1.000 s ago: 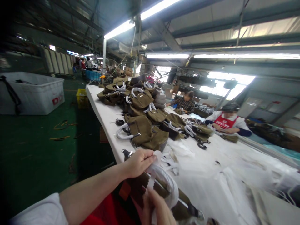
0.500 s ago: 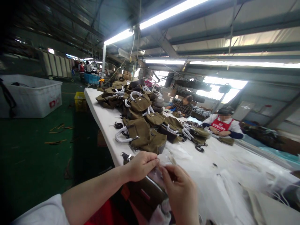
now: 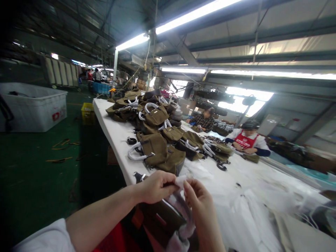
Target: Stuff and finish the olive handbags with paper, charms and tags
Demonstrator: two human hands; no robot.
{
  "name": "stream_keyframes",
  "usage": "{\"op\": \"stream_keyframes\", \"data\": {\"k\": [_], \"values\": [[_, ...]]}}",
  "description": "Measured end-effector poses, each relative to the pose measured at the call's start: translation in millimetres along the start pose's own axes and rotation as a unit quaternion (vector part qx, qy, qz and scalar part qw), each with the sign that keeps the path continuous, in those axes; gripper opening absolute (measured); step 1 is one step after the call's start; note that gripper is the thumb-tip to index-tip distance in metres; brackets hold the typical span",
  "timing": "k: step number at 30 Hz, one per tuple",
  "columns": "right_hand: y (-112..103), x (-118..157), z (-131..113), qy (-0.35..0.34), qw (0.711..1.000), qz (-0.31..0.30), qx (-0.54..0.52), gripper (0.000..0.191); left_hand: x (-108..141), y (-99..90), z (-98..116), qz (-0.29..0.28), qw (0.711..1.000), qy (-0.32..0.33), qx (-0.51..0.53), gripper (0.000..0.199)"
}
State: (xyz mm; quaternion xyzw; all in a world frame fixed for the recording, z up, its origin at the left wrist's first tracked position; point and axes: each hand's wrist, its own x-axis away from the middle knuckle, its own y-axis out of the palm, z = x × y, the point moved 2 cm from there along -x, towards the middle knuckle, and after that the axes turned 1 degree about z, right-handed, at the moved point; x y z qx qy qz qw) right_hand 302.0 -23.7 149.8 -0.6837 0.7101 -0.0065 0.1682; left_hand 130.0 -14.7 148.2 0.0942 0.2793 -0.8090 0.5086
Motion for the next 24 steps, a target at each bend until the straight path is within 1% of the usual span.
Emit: {"op": "stream_keyframes", "data": {"k": [1, 3, 5, 6, 8, 10, 11, 12, 13, 14, 15, 16, 18, 19, 20, 22, 24], "values": [[-1, 0, -1, -0.008, 1.0, 0.003, -0.001, 0.051, 0, 0.4, 0, 0.002, 1.0, 0.0, 0.001, 0.018], [-2, 1, -6, -0.049, 0.998, 0.015, 0.035, 0.05, -1, 1.4, 0, 0.0, 1.0, -0.002, -0.01, 0.02], [0, 3, -11, -0.116, 0.988, 0.013, 0.1, 0.043, -2, 2.3, 0, 0.003, 1.0, -0.005, -0.023, 0.027], [2, 5, -14, -0.156, 0.978, 0.009, 0.136, 0.038, -2, 2.7, 0, 0.007, 1.0, -0.007, -0.025, 0.031], [6, 9, -18, -0.241, 0.946, 0.017, 0.217, 0.031, -3, 4.3, -2, 0.012, 1.0, -0.009, -0.016, 0.036], [12, 15, -21, -0.321, 0.896, 0.038, 0.304, 0.028, -3, 6.6, -7, 0.012, 1.0, -0.012, -0.002, 0.037], [15, 18, -22, -0.352, 0.871, 0.048, 0.339, 0.027, -4, 7.8, -10, 0.011, 1.0, -0.015, 0.001, 0.035], [17, 22, -22, -0.378, 0.851, 0.048, 0.361, 0.027, -4, 8.7, -12, 0.013, 1.0, -0.02, 0.0, 0.033], [19, 26, -23, -0.396, 0.842, 0.038, 0.365, 0.028, -4, 9.2, -14, 0.021, 0.999, -0.026, -0.009, 0.031], [20, 29, -24, -0.4, 0.844, 0.026, 0.356, 0.027, -4, 9.3, -15, 0.031, 0.999, -0.031, -0.023, 0.031], [19, 31, -25, -0.388, 0.858, 0.021, 0.337, 0.026, -3, 9.2, -15, 0.04, 0.998, -0.032, -0.038, 0.032], [17, 32, -26, -0.359, 0.878, 0.031, 0.315, 0.025, -3, 8.8, -15, 0.048, 0.997, -0.029, -0.051, 0.033], [10, 29, -26, -0.267, 0.922, 0.071, 0.27, 0.027, -1, 7.9, -12, 0.052, 0.997, -0.013, -0.064, 0.036], [6, 27, -26, -0.219, 0.938, 0.085, 0.254, 0.031, 0, 7.5, -10, 0.046, 0.997, -0.003, -0.066, 0.036], [3, 23, -25, -0.18, 0.951, 0.079, 0.239, 0.035, 1, 7.2, -8, 0.039, 0.997, 0.005, -0.068, 0.036], [2, 17, -23, -0.133, 0.968, 0.016, 0.211, 0.039, 3, 6.2, -6, 0.027, 0.997, 0.012, -0.076, 0.034], [2, 14, -20, -0.117, 0.973, -0.037, 0.195, 0.039, 4, 5.1, -5, 0.013, 0.996, 0.018, -0.086, 0.032]]}}
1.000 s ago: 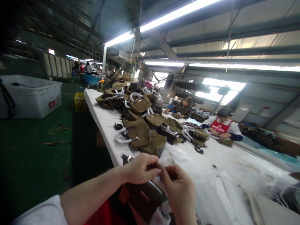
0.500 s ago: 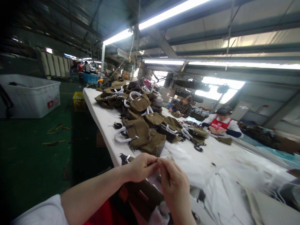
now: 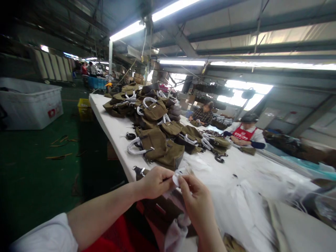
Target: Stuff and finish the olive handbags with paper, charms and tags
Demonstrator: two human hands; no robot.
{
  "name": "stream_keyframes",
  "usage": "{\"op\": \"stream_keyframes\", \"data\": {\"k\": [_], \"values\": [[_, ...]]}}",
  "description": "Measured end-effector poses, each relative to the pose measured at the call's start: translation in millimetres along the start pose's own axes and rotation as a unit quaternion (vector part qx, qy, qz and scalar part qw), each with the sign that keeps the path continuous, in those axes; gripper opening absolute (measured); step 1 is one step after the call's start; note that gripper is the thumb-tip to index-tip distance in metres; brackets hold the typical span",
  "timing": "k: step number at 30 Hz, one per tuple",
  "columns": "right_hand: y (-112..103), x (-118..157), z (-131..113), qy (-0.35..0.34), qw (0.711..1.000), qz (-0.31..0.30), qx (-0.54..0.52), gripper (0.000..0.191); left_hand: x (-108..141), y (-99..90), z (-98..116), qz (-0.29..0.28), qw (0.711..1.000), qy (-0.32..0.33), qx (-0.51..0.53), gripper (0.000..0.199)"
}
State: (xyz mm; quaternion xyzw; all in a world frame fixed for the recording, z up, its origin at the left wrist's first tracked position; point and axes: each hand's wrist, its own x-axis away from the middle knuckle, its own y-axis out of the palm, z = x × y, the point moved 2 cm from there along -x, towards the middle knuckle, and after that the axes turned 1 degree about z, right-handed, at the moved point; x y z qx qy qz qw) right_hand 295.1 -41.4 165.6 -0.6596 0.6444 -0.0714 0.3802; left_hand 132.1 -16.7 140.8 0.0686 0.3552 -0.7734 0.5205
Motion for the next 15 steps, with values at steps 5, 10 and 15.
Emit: {"op": "stream_keyframes", "data": {"k": [5, 10, 15], "values": [[1, 0, 1, -0.039, 0.997, 0.037, 0.053, 0.035, 3, -3.7, 5, -0.024, 0.999, 0.025, -0.027, 0.031], [-2, -5, -5, -0.111, 0.973, 0.165, 0.114, 0.026, 4, -3.2, 5, -0.033, 0.996, 0.032, -0.08, 0.031], [-10, 2, -27, -0.228, 0.927, 0.246, 0.167, 0.015, -4, -3.5, -6, -0.038, 0.995, 0.002, -0.089, 0.032]]}}
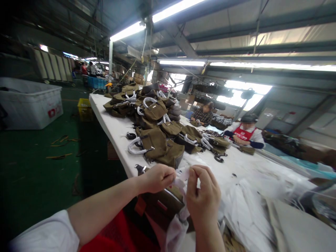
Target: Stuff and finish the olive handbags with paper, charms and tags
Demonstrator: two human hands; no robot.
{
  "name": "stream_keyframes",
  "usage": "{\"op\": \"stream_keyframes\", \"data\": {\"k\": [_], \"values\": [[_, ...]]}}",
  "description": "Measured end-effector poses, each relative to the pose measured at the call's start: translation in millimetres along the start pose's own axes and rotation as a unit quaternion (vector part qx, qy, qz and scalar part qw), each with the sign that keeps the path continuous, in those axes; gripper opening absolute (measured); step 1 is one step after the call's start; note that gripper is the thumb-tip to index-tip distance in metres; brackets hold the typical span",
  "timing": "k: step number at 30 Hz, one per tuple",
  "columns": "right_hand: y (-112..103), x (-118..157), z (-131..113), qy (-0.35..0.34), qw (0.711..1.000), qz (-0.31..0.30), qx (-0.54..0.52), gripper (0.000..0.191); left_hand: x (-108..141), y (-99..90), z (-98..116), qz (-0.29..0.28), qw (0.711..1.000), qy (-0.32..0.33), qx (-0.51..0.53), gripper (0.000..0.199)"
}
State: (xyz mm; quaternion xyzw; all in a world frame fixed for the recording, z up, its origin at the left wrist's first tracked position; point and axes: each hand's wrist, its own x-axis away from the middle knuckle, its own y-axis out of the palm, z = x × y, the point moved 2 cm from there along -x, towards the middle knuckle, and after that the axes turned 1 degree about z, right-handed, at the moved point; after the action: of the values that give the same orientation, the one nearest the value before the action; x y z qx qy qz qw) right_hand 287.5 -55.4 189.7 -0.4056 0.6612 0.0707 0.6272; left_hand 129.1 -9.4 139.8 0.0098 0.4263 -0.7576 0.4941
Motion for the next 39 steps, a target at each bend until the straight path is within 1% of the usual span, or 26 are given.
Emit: {"op": "stream_keyframes", "data": {"k": [1, 3, 4, 6, 7, 9, 12, 16, 18, 20, 23, 25, 27, 29, 30, 31, 32, 33, 34, 35, 36, 37, 39], "values": [[-4, 0, -4, -0.022, 1.0, 0.01, 0.005, 0.012, -1, -1.1, -1, 0.009, 1.0, -0.005, 0.005, 0.03], [-9, 0, -10, -0.05, 0.999, 0.014, 0.007, 0.01, -1, -5.3, 3, 0.055, 0.998, 0.01, 0.025, 0.023], [-11, 0, -11, -0.053, 0.998, 0.012, 0.005, 0.01, 0, -7.9, 8, 0.084, 0.995, 0.034, 0.04, 0.022], [-12, -1, -11, -0.039, 0.999, 0.006, 0.001, 0.011, 3, -11.9, 20, 0.131, 0.983, 0.104, 0.08, 0.025], [-12, -1, -10, -0.026, 1.0, 0.003, -0.003, 0.012, 4, -12.6, 25, 0.14, 0.976, 0.136, 0.095, 0.025], [-10, -1, -8, -0.009, 1.0, -0.007, -0.012, 0.014, 3, -10.2, 32, 0.123, 0.972, 0.176, 0.095, 0.022], [-7, 0, -5, 0.007, 0.999, -0.033, -0.031, 0.017, -1, -2.6, 29, 0.093, 0.979, 0.175, 0.052, 0.028], [-3, 5, -3, 0.022, 0.995, -0.076, -0.06, 0.013, -3, 2.5, 21, 0.093, 0.982, 0.157, 0.053, 0.03], [-2, 7, -4, 0.011, 0.995, -0.066, -0.069, 0.014, -4, 4.9, 17, 0.084, 0.983, 0.158, 0.037, 0.029], [-2, 9, -8, -0.007, 0.997, -0.034, -0.067, 0.014, -6, 9.3, 11, 0.081, 0.982, 0.169, 0.011, 0.028], [-2, 10, -12, -0.037, 0.998, 0.005, -0.047, 0.009, -11, 18.4, 1, 0.089, 0.981, 0.17, -0.031, 0.029], [-1, 11, -11, -0.031, 0.998, 0.013, -0.049, 0.009, -13, 22.1, -2, 0.092, 0.982, 0.158, -0.055, 0.03], [-1, 14, -4, -0.01, 0.998, -0.002, -0.065, 0.01, -12, 19.0, -1, 0.106, 0.98, 0.157, -0.059, 0.03], [-3, 20, 9, 0.028, 0.997, -0.026, -0.06, 0.009, -8, 7.6, -1, 0.151, 0.975, 0.158, -0.041, 0.032], [-5, 24, 18, 0.049, 0.997, -0.044, -0.048, 0.012, -6, -0.1, -6, 0.179, 0.972, 0.151, -0.028, 0.037], [-6, 30, 27, 0.068, 0.995, -0.07, -0.03, 0.023, -3, -8.4, -14, 0.209, 0.968, 0.134, -0.013, 0.042], [-7, 36, 38, 0.083, 0.991, -0.105, -0.012, 0.039, 0, -16.2, -28, 0.243, 0.964, 0.104, 0.001, 0.046], [-7, 44, 49, 0.094, 0.984, -0.149, 0.002, 0.055, 3, -22.7, -46, 0.275, 0.96, 0.055, 0.011, 0.045], [-6, 51, 59, 0.1, 0.975, -0.197, 0.011, 0.068, 6, -27.7, -70, 0.321, 0.947, -0.012, 0.02, 0.046], [-4, 59, 69, 0.106, 0.964, -0.243, 0.015, 0.074, 11, -30.3, -96, 0.37, 0.923, -0.102, 0.018, 0.05], [-3, 65, 78, 0.114, 0.952, -0.283, 0.015, 0.074, 18, -29.8, -123, 0.403, 0.891, -0.21, -0.004, 0.055], [0, 71, 86, 0.123, 0.941, -0.316, 0.011, 0.07, 24, -26.2, -148, 0.407, 0.874, -0.264, -0.019, 0.059], [6, 79, 96, 0.14, 0.919, -0.369, -0.013, 0.055, 37, -12.6, -188, 0.388, 0.861, -0.326, -0.043, 0.06]]}}
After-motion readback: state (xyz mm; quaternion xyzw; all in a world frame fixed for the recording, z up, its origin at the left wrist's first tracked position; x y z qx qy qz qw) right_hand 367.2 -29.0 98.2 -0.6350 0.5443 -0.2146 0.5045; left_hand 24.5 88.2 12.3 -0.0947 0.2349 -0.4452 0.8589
